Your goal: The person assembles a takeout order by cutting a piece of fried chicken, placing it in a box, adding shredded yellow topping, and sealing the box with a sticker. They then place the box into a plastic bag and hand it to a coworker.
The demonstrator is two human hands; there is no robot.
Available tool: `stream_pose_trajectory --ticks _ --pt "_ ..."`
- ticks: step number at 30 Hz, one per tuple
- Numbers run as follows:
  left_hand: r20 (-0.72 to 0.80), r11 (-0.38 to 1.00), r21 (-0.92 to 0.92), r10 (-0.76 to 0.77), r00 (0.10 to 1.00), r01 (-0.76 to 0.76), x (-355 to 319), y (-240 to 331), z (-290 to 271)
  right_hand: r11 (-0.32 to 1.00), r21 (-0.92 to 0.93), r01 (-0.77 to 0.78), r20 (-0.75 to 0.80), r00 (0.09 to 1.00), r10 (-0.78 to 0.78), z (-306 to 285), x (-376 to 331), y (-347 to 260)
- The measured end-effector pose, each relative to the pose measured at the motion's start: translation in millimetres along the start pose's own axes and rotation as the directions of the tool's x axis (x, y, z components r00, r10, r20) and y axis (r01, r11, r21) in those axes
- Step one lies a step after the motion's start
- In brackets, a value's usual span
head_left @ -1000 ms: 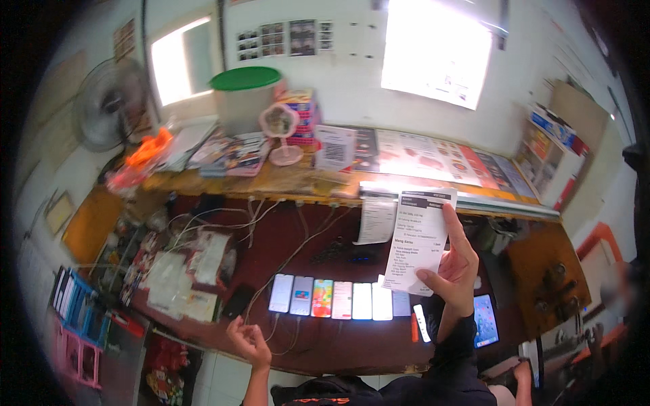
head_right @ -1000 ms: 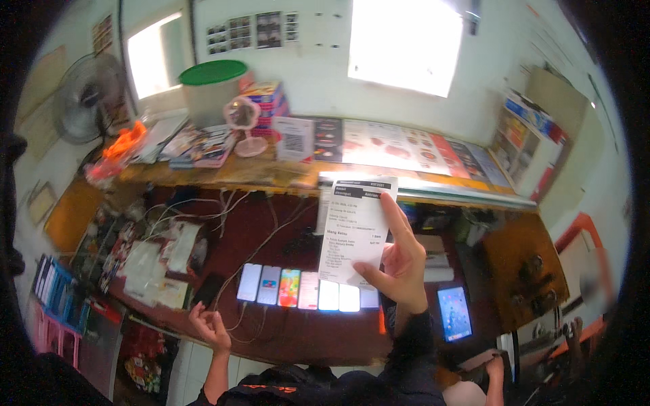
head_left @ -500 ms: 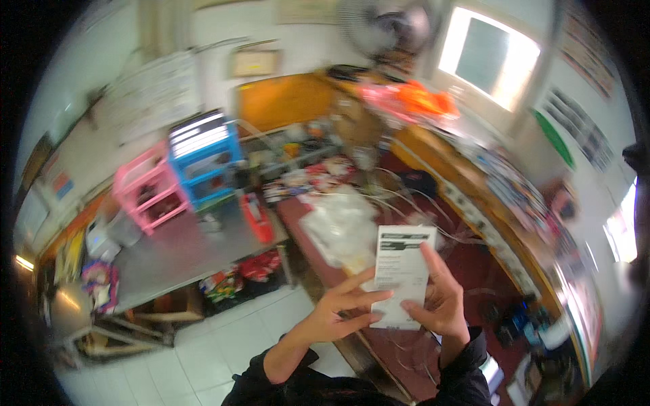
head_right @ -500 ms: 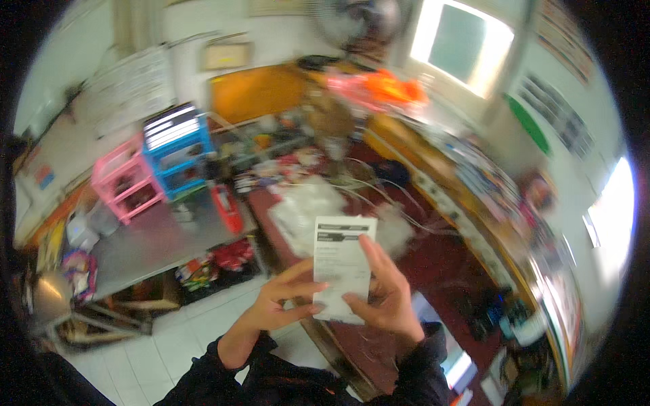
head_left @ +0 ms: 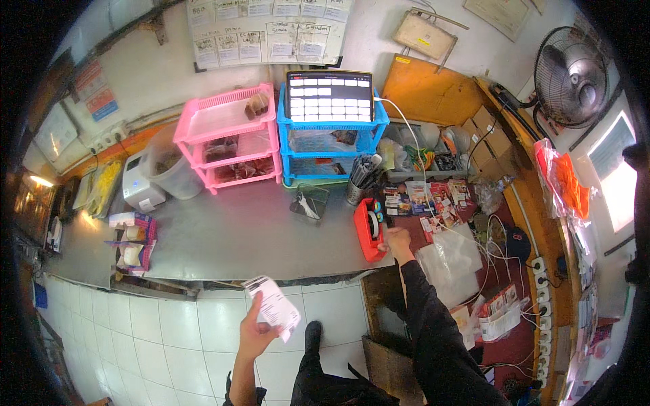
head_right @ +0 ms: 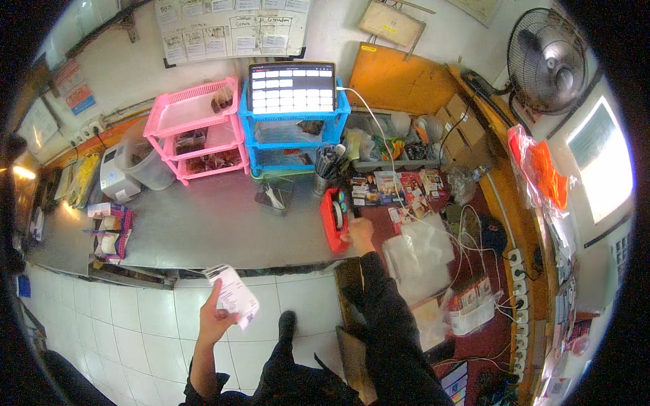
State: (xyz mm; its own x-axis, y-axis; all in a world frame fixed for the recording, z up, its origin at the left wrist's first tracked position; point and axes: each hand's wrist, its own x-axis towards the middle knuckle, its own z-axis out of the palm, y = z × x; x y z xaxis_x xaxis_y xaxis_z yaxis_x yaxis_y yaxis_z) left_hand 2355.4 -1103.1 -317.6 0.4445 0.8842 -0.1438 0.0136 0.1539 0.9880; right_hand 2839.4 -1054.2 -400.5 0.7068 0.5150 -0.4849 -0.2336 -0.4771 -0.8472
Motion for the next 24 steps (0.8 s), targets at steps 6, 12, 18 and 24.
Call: stream_pose_trajectory --ticks 6,12,18,24 --pt "-0.070 0.987 -0.152 -0.057 0.996 0.046 20 -6 -4 0.932 0.271 -0.240 0.238 0.955 0.177 -2 21 13" --pt "-0.020 0.991 -0.135 0.016 1.000 -0.019 47 3 12 0.984 -0.114 0.136 -0.049 0.989 -0.142 -29 -61 18" --pt "0.039 0.999 -0.004 -0.050 0.998 0.050 47 15 20 0.989 -0.131 0.061 0.038 0.998 -0.057 -30 -49 88" --pt "0.047 0.998 0.054 0.035 0.998 -0.037 29 36 70 0.384 -0.891 0.241 0.023 0.869 -0.494 -35 -1 140"
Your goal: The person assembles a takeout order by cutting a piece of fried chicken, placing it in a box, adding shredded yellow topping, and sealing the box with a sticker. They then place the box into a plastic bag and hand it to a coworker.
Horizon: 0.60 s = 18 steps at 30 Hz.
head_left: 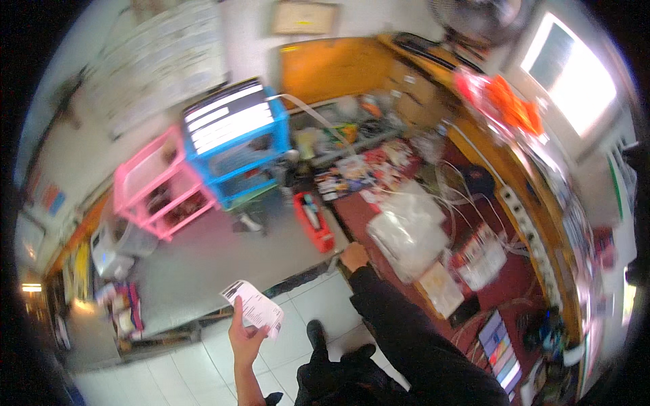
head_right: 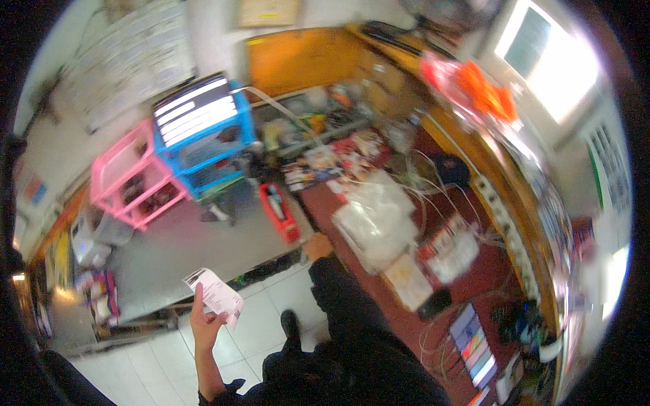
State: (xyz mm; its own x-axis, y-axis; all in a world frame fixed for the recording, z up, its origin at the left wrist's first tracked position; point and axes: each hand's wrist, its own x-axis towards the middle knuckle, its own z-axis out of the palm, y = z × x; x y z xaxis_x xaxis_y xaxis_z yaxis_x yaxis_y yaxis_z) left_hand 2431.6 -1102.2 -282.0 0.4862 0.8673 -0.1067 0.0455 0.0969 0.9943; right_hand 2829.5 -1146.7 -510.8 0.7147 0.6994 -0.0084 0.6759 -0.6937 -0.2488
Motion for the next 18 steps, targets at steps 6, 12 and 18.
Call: stream_pose_trajectory --ticks 6,12,18 --pt "0.651 0.970 0.223 -0.073 0.756 -0.098 -23 10 156 0.951 0.308 0.017 0.247 0.964 -0.097 -55 -190 74" --pt "0.958 0.920 -0.265 0.218 -0.186 -0.289 -109 -50 418 0.383 0.740 -0.552 0.436 0.828 0.352 -98 -429 219" --pt "0.971 0.109 -0.232 0.080 -0.224 -0.967 -34 -128 541 0.612 0.435 -0.660 0.026 0.689 0.724 -159 -539 304"
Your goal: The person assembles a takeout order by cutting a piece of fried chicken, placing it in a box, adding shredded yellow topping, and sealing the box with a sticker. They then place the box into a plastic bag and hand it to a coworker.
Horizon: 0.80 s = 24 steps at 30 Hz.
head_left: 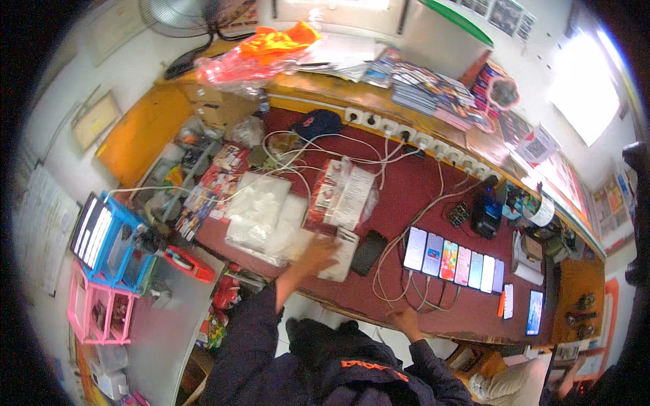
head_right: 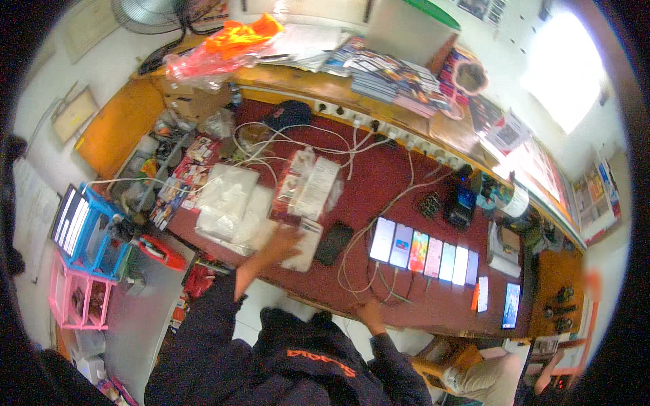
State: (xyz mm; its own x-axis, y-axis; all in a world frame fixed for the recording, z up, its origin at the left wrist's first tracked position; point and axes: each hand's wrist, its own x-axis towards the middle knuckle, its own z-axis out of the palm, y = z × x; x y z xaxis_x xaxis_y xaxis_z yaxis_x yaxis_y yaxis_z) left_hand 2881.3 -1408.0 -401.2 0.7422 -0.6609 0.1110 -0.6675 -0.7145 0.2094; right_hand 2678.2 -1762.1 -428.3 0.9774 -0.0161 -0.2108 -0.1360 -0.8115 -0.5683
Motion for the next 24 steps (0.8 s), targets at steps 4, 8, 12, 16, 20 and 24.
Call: stream_pose_trajectory --ticks 4,8,12,16,20,24 --pt "-0.139 0.985 -0.168 0.011 0.990 -0.035 -14 -40 -3 0.973 0.228 -0.040 -0.063 0.996 0.056 -42 6 -17" --pt "0.014 0.985 -0.170 0.041 0.999 -0.038 -17 -40 -24 0.899 0.418 -0.131 0.142 0.987 0.078 -52 46 -69" --pt "-0.027 0.982 -0.171 0.080 0.996 -0.084 -11 -39 -36 0.820 0.546 0.170 0.071 0.966 -0.248 -29 104 -135" --pt "-0.050 0.975 -0.214 0.045 0.998 -0.055 -12 -41 -35 0.889 0.444 0.116 0.269 0.929 -0.256 2 150 -176" --pt "-0.071 0.960 -0.277 0.009 0.997 -0.028 -15 -44 -31 0.918 0.322 0.230 0.275 0.905 -0.323 34 181 -199" --pt "-0.038 0.963 -0.269 0.010 0.999 -0.020 -12 -51 -26 0.955 0.182 0.233 0.275 0.921 -0.277 47 197 -221"
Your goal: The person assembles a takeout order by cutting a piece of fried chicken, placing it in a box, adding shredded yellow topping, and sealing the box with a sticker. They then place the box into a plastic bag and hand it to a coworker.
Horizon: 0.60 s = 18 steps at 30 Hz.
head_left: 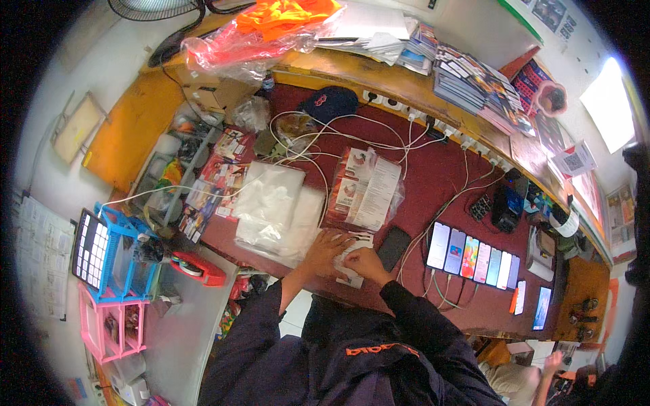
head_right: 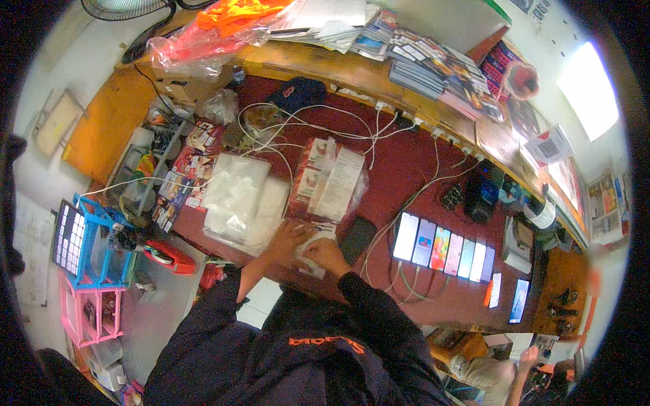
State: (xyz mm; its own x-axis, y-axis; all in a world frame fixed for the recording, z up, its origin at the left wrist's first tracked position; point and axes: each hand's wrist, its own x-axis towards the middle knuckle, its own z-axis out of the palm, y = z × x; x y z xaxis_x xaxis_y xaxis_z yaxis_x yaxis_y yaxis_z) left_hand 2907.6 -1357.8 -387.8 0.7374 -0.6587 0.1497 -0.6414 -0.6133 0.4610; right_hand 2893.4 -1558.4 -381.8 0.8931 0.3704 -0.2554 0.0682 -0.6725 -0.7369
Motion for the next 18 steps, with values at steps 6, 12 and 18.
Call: stream_pose_trajectory --ticks 6,12,18 --pt "-0.003 1.000 0.028 0.004 1.000 -0.004 2 -7 4 0.817 -0.471 -0.334 -0.143 0.942 0.303 -1 5 -21" --pt "-0.029 0.999 0.027 0.024 0.999 -0.023 4 -8 3 0.892 -0.376 -0.250 -0.021 0.965 0.261 -20 -8 1" --pt "0.011 0.999 0.022 0.028 1.000 -0.028 5 -14 9 0.836 -0.521 -0.172 0.005 0.979 0.204 -28 -17 48"
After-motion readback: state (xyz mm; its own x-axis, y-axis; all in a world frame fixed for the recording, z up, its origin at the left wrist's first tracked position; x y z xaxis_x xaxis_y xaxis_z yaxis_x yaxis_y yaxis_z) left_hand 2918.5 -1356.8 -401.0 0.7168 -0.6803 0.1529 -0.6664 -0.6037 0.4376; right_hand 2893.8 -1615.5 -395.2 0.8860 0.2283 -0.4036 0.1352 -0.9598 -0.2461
